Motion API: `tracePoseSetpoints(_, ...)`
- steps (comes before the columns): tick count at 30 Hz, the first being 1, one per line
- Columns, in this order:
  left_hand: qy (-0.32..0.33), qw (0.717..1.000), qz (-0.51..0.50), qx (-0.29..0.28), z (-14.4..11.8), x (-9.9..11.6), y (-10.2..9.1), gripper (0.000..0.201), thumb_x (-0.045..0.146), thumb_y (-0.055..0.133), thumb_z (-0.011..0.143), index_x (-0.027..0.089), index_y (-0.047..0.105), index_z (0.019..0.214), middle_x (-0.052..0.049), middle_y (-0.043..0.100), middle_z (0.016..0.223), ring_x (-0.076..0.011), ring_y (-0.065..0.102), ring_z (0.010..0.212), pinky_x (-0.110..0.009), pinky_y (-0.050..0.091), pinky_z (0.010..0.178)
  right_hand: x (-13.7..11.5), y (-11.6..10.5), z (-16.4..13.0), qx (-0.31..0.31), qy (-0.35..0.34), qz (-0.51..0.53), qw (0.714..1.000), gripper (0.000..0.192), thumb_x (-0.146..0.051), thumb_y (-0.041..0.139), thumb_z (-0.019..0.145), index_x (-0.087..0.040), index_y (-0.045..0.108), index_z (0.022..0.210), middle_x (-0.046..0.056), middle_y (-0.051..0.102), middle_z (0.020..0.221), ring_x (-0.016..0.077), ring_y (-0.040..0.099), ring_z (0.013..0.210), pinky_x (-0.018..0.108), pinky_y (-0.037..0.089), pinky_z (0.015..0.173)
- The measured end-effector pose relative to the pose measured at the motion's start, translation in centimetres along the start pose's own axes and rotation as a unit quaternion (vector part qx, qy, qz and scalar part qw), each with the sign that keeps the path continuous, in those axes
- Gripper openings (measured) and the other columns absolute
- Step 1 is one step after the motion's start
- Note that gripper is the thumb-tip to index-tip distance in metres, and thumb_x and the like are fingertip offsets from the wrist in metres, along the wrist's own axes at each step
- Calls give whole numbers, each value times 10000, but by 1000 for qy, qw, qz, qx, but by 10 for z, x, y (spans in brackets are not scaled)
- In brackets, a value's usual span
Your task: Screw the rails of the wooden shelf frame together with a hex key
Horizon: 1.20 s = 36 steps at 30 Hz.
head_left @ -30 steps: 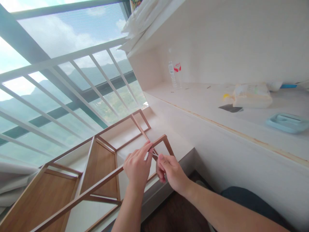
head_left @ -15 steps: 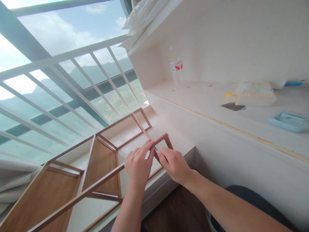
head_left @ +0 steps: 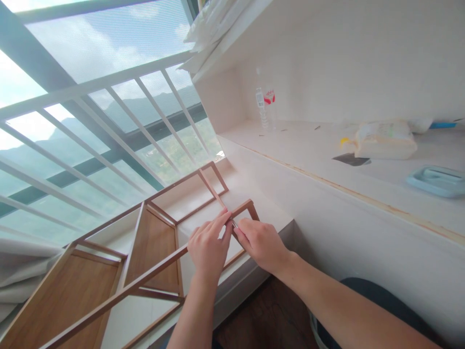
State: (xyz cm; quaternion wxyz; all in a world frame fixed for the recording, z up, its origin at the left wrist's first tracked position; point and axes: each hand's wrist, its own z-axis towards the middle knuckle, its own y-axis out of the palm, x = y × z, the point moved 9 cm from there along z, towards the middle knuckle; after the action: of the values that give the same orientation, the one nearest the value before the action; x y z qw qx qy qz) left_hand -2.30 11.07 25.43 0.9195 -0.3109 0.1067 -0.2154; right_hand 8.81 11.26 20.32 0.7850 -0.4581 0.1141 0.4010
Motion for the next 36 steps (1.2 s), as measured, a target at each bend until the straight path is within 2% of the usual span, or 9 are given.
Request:
tracePoseSetpoints(11, 8, 1000, -4, 1, 1, 2, -1, 168, 248, 683, 907, 305, 775, 1036, 44, 798, 1055, -174, 753, 749, -310, 501, 706, 5, 3, -6, 19, 9, 19, 1000, 496, -473, 305, 1092, -188, 591, 803, 49, 660, 766, 168, 590, 723, 298, 279, 633)
tracePoseSetpoints(15, 8, 1000, -3, 3, 1, 1, -1, 165, 254, 696, 901, 310, 773, 1036, 51, 797, 1062, -174, 753, 757, -313, 497, 708, 14, 11, -9, 20, 75, 128, 989, 547, -478, 293, 1087, -189, 610, 748, 25, 626, 679, 149, 563, 647, 281, 306, 627)
tracePoseSetpoints(17, 8, 1000, -6, 2, 0, 1, -1, 163, 257, 695, 903, 308, 772, 1038, 45, 797, 1062, -177, 753, 762, -314, 495, 709, 19, 21, -12, 12, 126, 227, 966, 559, -517, 325, 1068, -191, 634, 735, 0, 569, 596, 132, 530, 575, 266, 321, 597)
tracePoseSetpoints(20, 8, 1000, -15, -2, 0, 0, -1, 159, 251, 685, 911, 302, 773, 1033, 36, 797, 1064, -181, 753, 766, -313, 491, 704, 22, 44, -17, -1, 211, 418, 883, 579, -620, 373, 1019, -187, 635, 736, -41, 464, 479, 109, 447, 437, 245, 324, 494)
tracePoseSetpoints(24, 6, 1000, -17, -11, 0, 0, 0, 160, 251, 688, 915, 301, 772, 1041, 39, 794, 1080, -180, 754, 783, -312, 490, 718, 15, 67, -22, 2, 280, 634, 721, 563, -707, 515, 914, -199, 550, 676, -91, 359, 409, 82, 345, 327, 218, 256, 363)
tracePoseSetpoints(29, 9, 1000, -14, -10, 1, 2, 1, 165, 250, 688, 916, 299, 767, 1052, 45, 788, 1104, -181, 755, 795, -318, 487, 724, -1, 70, -22, -29, 312, 784, 535, 472, -641, 715, 808, -202, 561, 724, -103, 393, 422, 70, 362, 346, 182, 251, 342)
tracePoseSetpoints(31, 7, 1000, -13, -10, 1, 1, 1, 170, 250, 690, 914, 305, 766, 1056, 49, 786, 1109, -181, 755, 794, -320, 487, 724, -4, 68, -21, -41, 314, 809, 495, 449, -620, 755, 782, -206, 579, 778, -104, 432, 449, 66, 365, 361, 175, 255, 344)
tracePoseSetpoints(33, 6, 1000, -11, -7, 0, 1, 1, 170, 254, 691, 913, 309, 766, 1055, 52, 788, 1100, -180, 755, 791, -320, 488, 722, -2, 66, -19, -44, 303, 797, 521, 466, -644, 721, 807, -203, 572, 772, -88, 479, 478, 70, 381, 367, 184, 271, 348)
tracePoseSetpoints(36, 4, 1000, -14, 4, 0, 0, 0, 159, 249, 685, 916, 308, 768, 1038, 51, 793, 1079, -173, 757, 791, -313, 493, 722, 11, 61, -16, -27, 271, 705, 655, 554, -713, 574, 886, -210, 486, 671, -64, 483, 473, 86, 409, 364, 210, 283, 359)
